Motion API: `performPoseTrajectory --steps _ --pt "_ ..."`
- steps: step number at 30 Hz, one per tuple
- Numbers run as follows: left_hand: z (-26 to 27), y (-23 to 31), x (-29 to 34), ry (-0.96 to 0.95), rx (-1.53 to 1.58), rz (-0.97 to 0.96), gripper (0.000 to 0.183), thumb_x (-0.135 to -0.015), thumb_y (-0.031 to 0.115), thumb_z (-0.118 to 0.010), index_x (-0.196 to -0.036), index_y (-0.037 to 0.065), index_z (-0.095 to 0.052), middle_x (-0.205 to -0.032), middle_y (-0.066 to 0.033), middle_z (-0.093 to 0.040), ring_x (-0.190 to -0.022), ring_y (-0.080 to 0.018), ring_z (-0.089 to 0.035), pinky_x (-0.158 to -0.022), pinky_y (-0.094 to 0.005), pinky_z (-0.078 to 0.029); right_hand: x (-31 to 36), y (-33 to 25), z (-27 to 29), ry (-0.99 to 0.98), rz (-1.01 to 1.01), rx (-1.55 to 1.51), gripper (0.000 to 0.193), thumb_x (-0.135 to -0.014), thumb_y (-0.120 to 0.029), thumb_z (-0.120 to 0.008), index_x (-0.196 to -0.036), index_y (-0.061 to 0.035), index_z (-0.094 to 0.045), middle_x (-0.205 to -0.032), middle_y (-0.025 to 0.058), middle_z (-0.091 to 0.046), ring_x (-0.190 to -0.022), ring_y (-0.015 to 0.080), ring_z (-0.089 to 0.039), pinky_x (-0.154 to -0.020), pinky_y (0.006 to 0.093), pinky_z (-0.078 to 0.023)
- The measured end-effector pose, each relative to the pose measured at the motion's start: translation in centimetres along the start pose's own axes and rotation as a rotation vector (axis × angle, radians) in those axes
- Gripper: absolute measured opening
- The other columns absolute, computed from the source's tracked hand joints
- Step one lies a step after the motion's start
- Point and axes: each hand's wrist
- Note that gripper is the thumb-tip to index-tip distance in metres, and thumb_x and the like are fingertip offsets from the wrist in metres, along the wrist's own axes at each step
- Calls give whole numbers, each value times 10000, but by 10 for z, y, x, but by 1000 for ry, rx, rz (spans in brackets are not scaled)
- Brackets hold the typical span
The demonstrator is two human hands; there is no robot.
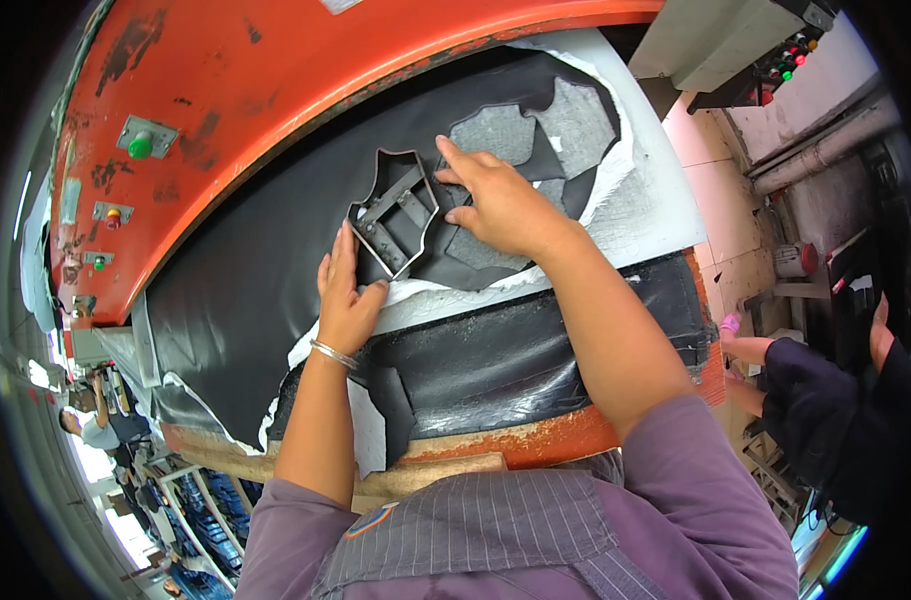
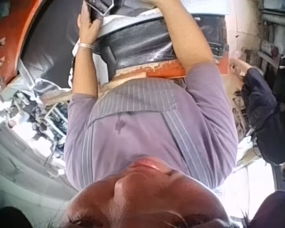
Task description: Operating an industrial cutting machine to cut shapes from large sheets of material.
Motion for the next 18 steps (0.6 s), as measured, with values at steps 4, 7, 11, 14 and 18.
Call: performPoseTrajectory --steps 4,7,11,14,18 --pt "-2 7 1 -3 23 45 867 -730 150 -581 -1481 21 -166 -1483 -206 -311 -1406 -269 -252 -1144 -427 -73 2 6 1 9 -28 -120 806 -768 -81 -707 -1441 -23 -269 -1175 87 -628 -1149 298 -489 -1011 384 -373" --pt "-1 7 1 1 -3 24 867 -725 152 -574 -1481 25 -169 -1491 -195 -301 -1402 -274 -257 -1141 -426 -81 2 1 2 7 33 -36 785 -766 -95 -697 -1417 45 -282 -1131 76 -647 -1142 264 -495 -1000 373 -353" --pt "-2 8 0 17 -49 23 868 -720 161 -571 -1482 29 -175 -1495 -191 -296 -1402 -275 -257 -1133 -430 -88 2 4 -5 21 54 15 777 -767 -97 -698 -1412 49 -291 -1144 72 -643 -1139 275 -498 -1000 376 -354" --pt "-4 3 -2 55 -66 -28 868 -707 176 -550 -1477 13 -183 -1485 -204 -309 -1404 -283 -254 -1125 -428 -96 -1 1 -5 12 57 34 786 -765 -75 -708 -1434 -27 -297 -1180 85 -629 -1134 315 -499 -997 382 -367" --pt "-1 -1 0 94 -109 -63 875 -714 204 -555 -1482 31 -173 -1514 -187 -260 -1425 -263 -214 -1118 -450 -131 -3 -4 -8 42 20 78 788 -777 -79 -703 -1445 -55 -286 -1183 94 -632 -1143 321 -503 -998 384 -376"
Point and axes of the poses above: each hand's wrist, its own x-axis away from the middle knuckle, its own z-axis out of the back of the hand, y = z × x
